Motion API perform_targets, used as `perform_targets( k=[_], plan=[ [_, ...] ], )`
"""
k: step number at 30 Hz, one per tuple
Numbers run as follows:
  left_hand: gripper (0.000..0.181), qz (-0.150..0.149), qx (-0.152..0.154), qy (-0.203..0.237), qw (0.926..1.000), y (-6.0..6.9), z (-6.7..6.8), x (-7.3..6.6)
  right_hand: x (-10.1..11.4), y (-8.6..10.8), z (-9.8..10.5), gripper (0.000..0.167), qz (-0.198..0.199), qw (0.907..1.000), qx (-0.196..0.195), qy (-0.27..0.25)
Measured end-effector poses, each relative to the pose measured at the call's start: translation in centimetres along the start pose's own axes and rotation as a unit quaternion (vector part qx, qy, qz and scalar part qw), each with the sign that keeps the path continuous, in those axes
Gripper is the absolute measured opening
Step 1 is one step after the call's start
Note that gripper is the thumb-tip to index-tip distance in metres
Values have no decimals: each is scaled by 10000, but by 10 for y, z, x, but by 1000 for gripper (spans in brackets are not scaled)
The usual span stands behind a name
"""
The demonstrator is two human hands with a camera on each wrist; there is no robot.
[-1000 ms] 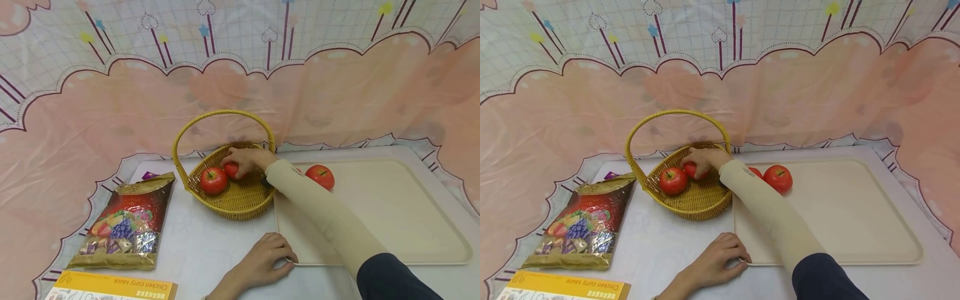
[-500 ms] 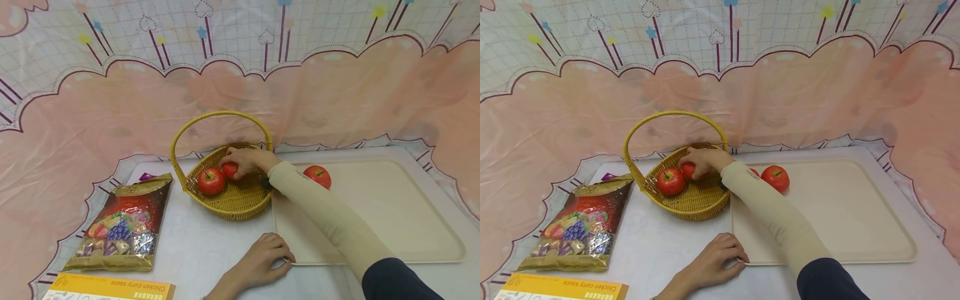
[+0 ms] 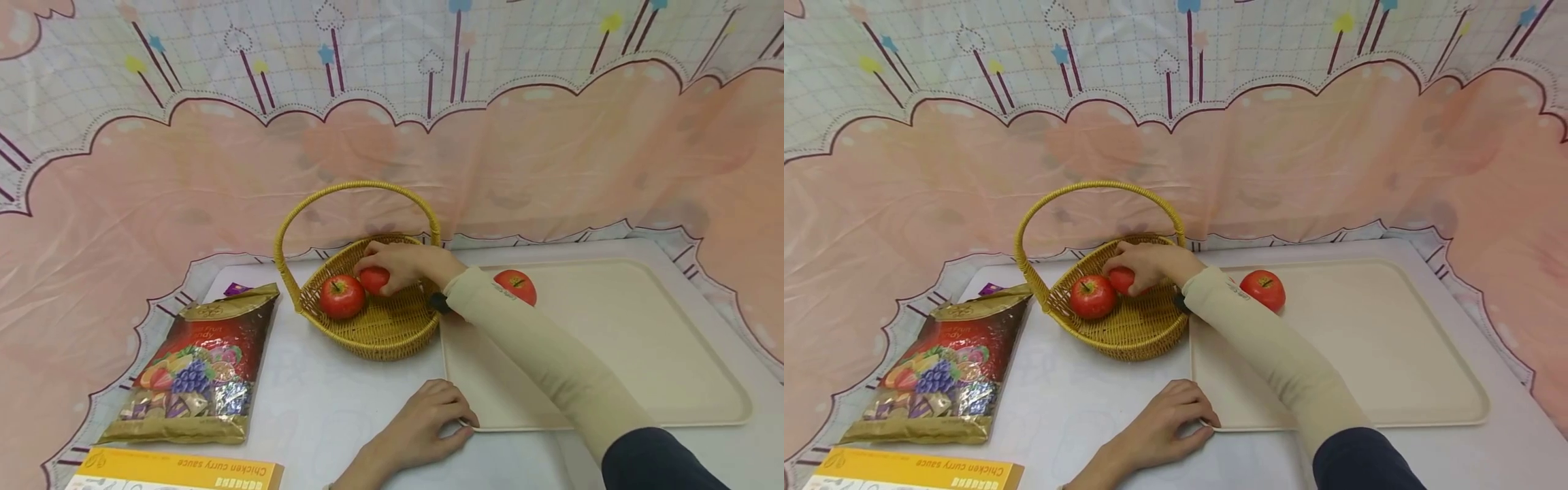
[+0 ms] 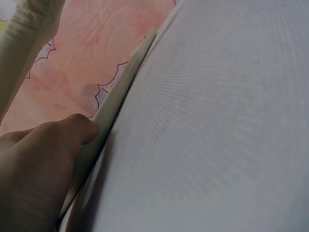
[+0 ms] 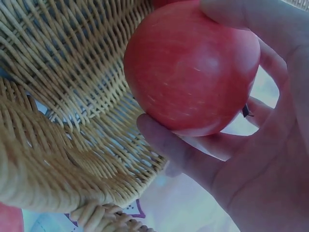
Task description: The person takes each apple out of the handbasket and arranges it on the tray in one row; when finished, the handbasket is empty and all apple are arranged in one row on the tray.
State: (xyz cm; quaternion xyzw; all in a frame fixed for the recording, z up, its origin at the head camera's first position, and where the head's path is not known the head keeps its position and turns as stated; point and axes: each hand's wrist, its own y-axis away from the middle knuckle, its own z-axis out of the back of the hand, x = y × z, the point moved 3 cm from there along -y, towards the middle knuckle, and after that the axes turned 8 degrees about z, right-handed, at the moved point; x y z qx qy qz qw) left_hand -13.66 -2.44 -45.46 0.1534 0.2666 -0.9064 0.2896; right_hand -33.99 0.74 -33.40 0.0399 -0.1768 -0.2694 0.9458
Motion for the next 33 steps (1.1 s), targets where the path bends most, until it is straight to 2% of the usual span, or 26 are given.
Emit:
perform_targets(
  k=[8, 14, 22, 33],
  plan=[
    [6, 16, 4, -7, 10000, 1, 1, 0, 5, 8, 0, 52, 260, 9995, -147, 128],
    [6, -24, -50, -35, 10000, 1, 2, 0, 9, 18, 0, 53, 266, 9995, -134, -43],
    [6, 66, 19, 36, 10000, 1, 2, 0, 6, 31, 1, 54, 362, 9970, -466, -508],
    [7, 54, 41, 33, 10000, 0, 1, -1, 7, 46, 1, 54, 477, 9954, -691, -457]
  ],
)
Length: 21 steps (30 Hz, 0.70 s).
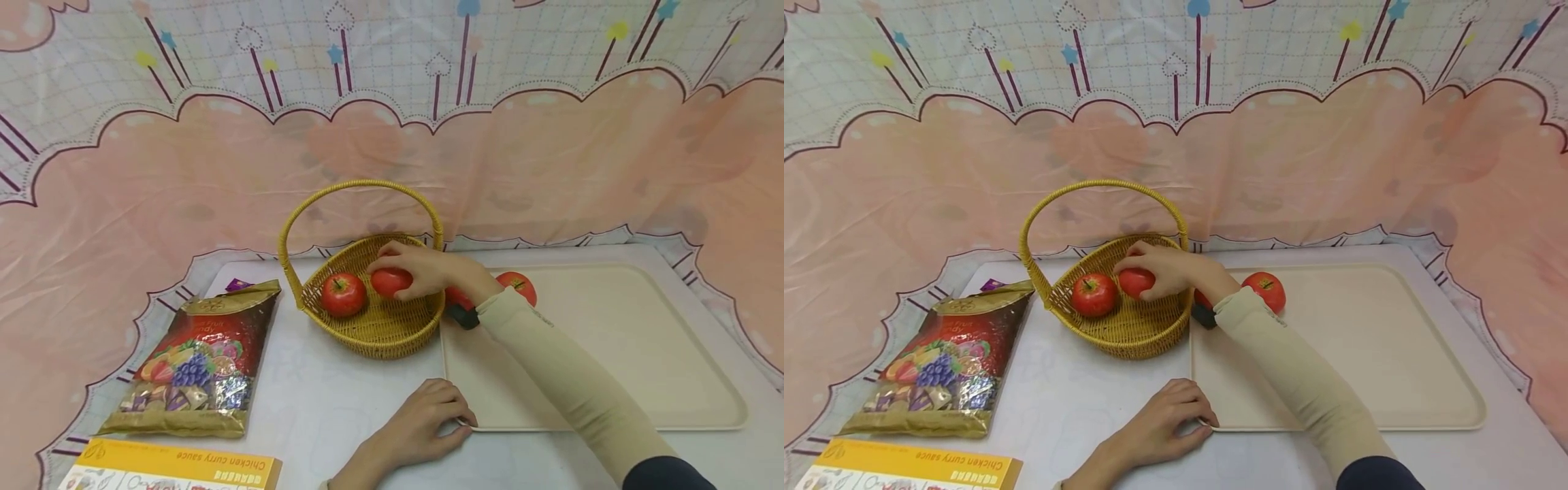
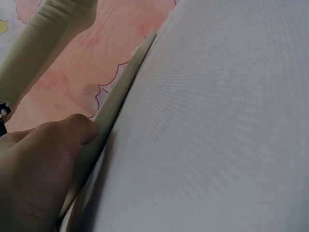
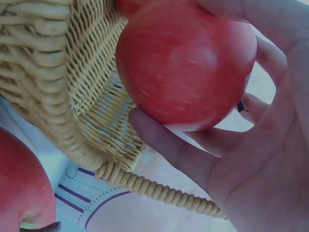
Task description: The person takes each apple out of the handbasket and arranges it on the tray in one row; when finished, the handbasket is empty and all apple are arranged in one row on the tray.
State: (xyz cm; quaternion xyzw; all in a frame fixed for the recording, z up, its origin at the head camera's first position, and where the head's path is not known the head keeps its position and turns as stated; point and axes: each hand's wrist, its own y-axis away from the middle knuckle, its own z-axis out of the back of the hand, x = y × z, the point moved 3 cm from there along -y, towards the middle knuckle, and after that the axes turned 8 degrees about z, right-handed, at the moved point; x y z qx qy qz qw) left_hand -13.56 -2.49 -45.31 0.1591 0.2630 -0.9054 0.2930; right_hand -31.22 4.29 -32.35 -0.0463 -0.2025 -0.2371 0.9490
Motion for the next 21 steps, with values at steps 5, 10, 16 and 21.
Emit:
perform_targets(
  k=[5, 10, 16, 21],
  plan=[
    [6, 11, 12, -34, 10000, 0, 1, 0, 1, 7, 0, 54, 76, 9999, -123, 46],
    [6, 21, 18, -41, 10000, 0, 1, 0, 2, 14, 1, 55, 110, 9996, -239, 61],
    [6, 0, 6, -74, 10000, 0, 1, 0, 4, 23, 0, 55, 219, 9988, -410, -120],
    [6, 0, 17, -97, 10000, 0, 0, 0, 5, 28, -1, 55, 220, 9984, -509, -81]
  ],
)
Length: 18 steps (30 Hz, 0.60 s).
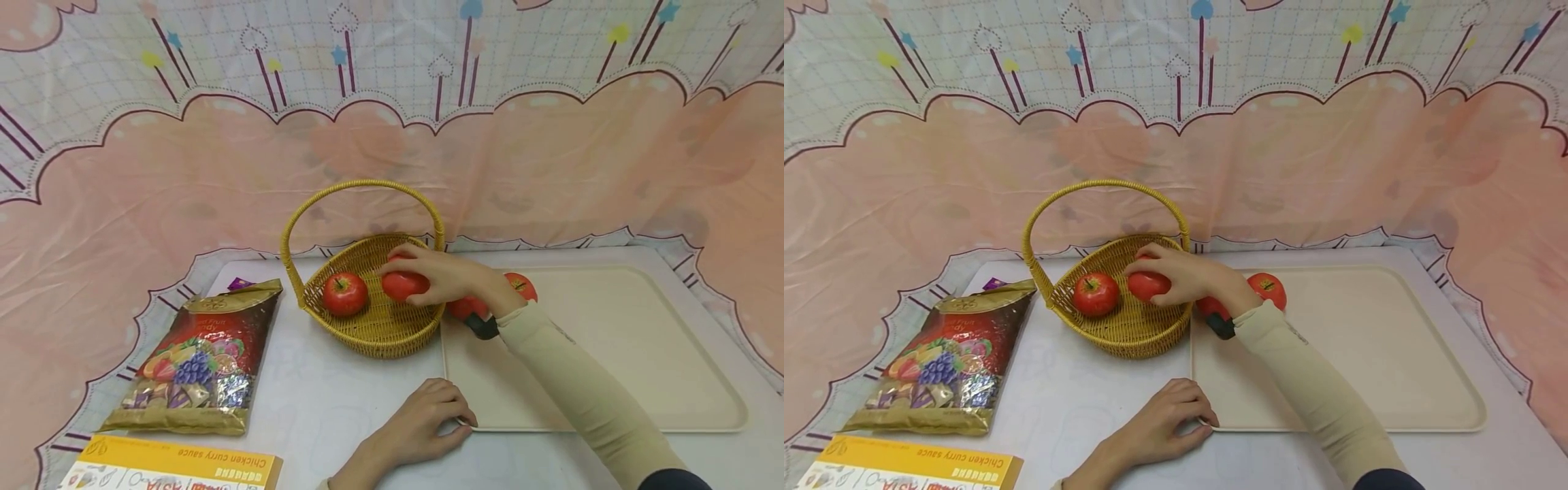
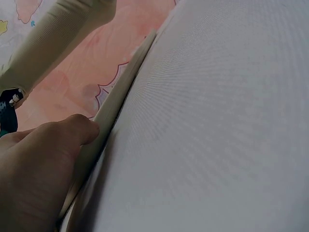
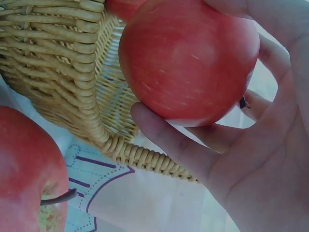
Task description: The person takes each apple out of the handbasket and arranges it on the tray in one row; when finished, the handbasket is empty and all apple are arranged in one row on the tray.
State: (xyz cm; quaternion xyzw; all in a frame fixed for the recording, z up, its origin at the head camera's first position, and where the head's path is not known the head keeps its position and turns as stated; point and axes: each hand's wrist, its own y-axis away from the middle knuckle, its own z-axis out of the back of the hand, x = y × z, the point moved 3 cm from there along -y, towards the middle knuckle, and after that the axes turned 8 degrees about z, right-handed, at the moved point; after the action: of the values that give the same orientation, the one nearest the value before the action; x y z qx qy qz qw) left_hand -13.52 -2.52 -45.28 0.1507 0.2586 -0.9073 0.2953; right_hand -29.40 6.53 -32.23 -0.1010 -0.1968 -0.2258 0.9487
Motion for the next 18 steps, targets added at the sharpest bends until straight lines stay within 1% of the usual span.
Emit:
perform_targets(
  k=[8, 14, 18],
  plan=[
    [6, 37, 10, -10, 10000, 0, 0, 0, 0, 11, 2, 54, 46, 9996, -267, -105],
    [7, -13, -47, -72, 10000, 0, 0, 0, 1, 19, 2, 54, 117, 9989, -434, -117],
    [6, 3, -40, -30, 10000, 0, 0, -1, 2, 24, 2, 54, 130, 9984, -528, -171]
  ],
)
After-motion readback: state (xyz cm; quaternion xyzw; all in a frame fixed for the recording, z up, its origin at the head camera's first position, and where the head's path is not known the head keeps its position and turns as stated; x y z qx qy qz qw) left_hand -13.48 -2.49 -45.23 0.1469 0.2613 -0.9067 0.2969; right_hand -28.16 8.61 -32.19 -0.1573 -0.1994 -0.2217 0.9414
